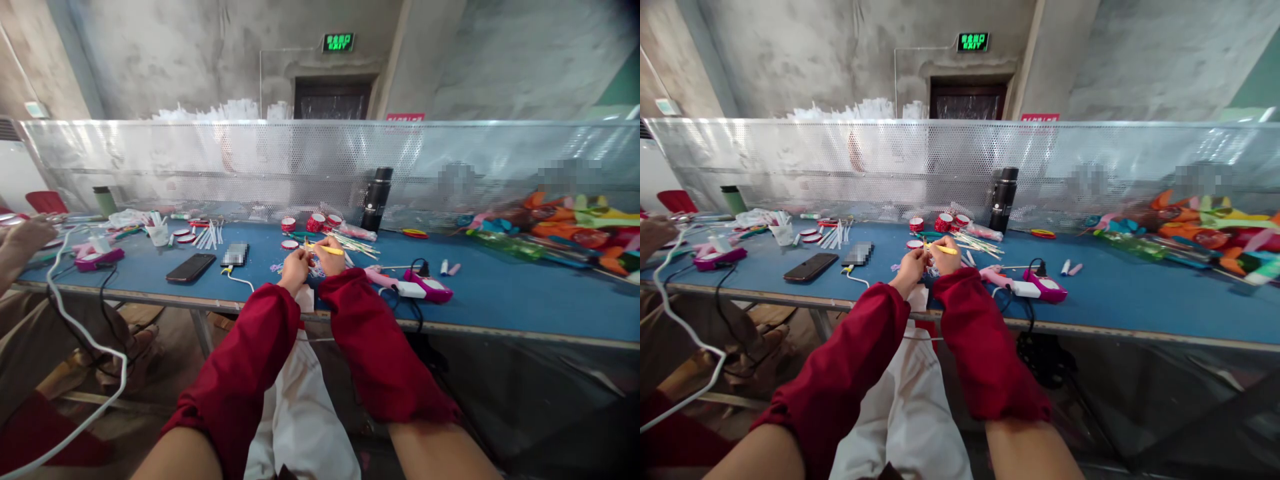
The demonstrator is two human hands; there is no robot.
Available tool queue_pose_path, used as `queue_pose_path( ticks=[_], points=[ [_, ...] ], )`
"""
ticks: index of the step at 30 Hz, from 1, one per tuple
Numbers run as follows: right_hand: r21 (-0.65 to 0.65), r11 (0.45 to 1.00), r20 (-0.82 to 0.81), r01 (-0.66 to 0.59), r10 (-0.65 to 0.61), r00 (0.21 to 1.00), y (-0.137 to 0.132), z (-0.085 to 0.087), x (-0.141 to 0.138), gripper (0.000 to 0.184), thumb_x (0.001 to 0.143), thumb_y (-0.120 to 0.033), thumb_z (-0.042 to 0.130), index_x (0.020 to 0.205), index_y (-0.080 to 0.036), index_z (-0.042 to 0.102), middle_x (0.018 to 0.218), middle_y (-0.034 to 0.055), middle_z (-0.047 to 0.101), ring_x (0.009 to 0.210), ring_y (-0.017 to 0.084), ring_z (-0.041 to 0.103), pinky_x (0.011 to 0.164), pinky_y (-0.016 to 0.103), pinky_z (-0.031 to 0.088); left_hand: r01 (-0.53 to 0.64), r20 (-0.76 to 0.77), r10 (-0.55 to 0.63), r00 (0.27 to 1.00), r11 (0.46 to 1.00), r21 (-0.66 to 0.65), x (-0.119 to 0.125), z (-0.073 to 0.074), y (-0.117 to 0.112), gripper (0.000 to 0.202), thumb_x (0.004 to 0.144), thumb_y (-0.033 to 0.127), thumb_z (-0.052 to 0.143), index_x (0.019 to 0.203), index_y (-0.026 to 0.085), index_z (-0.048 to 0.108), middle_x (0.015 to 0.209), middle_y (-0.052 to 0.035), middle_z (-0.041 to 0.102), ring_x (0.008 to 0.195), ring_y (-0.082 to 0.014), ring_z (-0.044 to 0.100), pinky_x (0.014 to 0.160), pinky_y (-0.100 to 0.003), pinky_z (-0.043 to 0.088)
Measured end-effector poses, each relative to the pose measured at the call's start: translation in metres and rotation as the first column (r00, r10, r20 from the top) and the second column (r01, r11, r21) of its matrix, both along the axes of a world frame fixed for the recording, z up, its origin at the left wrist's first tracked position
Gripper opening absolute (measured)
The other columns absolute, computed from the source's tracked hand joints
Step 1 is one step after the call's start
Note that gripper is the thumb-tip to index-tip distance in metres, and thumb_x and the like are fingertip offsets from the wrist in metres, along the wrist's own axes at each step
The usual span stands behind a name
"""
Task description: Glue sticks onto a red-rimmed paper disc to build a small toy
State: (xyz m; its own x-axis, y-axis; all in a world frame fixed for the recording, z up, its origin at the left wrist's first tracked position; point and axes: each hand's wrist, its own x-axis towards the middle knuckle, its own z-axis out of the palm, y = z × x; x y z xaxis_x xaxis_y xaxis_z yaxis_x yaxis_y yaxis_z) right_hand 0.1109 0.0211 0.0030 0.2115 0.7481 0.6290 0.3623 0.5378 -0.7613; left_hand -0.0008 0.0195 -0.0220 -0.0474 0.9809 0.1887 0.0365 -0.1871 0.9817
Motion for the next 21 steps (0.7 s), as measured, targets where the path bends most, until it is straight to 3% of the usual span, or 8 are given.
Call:
queue_pose_path(
  ticks=[5,10,15,21],
  points=[
    [-0.004,1.0,0.0,0.018,-0.018,1.0,0.0015,-0.0019,0.0003,0.023,0.101,-0.039,0.067,0.104,-0.016,0.068,0.098,0.0025,0.07,0.08,0.013,0.067,0.074,0.03,0.059,-0.006,-0.02,0.006,1.0,1.0,0.004,-0.0001,-0.001,0.0005,0.029,0.101,0.038,0.065,0.118,0.014,0.067,0.109,-0.0074,0.071,0.088,-0.0178,0.07,0.077,-0.036,0.062],
    [0.021,0.999,-0.012,0.026,-0.025,1.0,0.0014,0.0002,0.0013,0.025,0.099,-0.04,0.069,0.092,-0.016,0.067,0.087,-0.0003,0.068,0.075,0.012,0.064,0.071,0.029,0.057,-0.014,-0.039,0.014,0.999,1.0,0.009,-0.0006,-0.0003,0.0013,0.028,0.101,0.038,0.064,0.116,0.014,0.067,0.105,-0.0064,0.071,0.084,-0.0163,0.069,0.073,-0.033,0.062],
    [0.029,1.0,-0.008,0.007,-0.007,1.0,-0.0001,0.0,-0.0001,0.025,0.095,-0.037,0.072,0.082,-0.016,0.065,0.079,-0.0024,0.065,0.071,0.012,0.061,0.069,0.028,0.054,-0.01,-0.043,0.01,0.999,1.0,0.003,0.0007,-0.0013,0.0023,0.03,0.101,0.038,0.065,0.12,0.015,0.067,0.112,-0.0081,0.071,0.092,-0.0189,0.071,0.08,-0.037,0.062],
    [0.008,1.0,-0.023,0.025,-0.024,0.999,0.0041,-0.0028,0.0007,0.024,0.099,-0.039,0.068,0.096,-0.015,0.067,0.09,0.0004,0.068,0.075,0.012,0.065,0.071,0.029,0.057,-0.009,-0.051,0.009,0.999,1.0,0.006,-0.0011,-0.0021,0.003,0.03,0.101,0.038,0.065,0.119,0.014,0.067,0.11,-0.0076,0.071,0.089,-0.0182,0.07,0.078,-0.036,0.062]
  ],
)
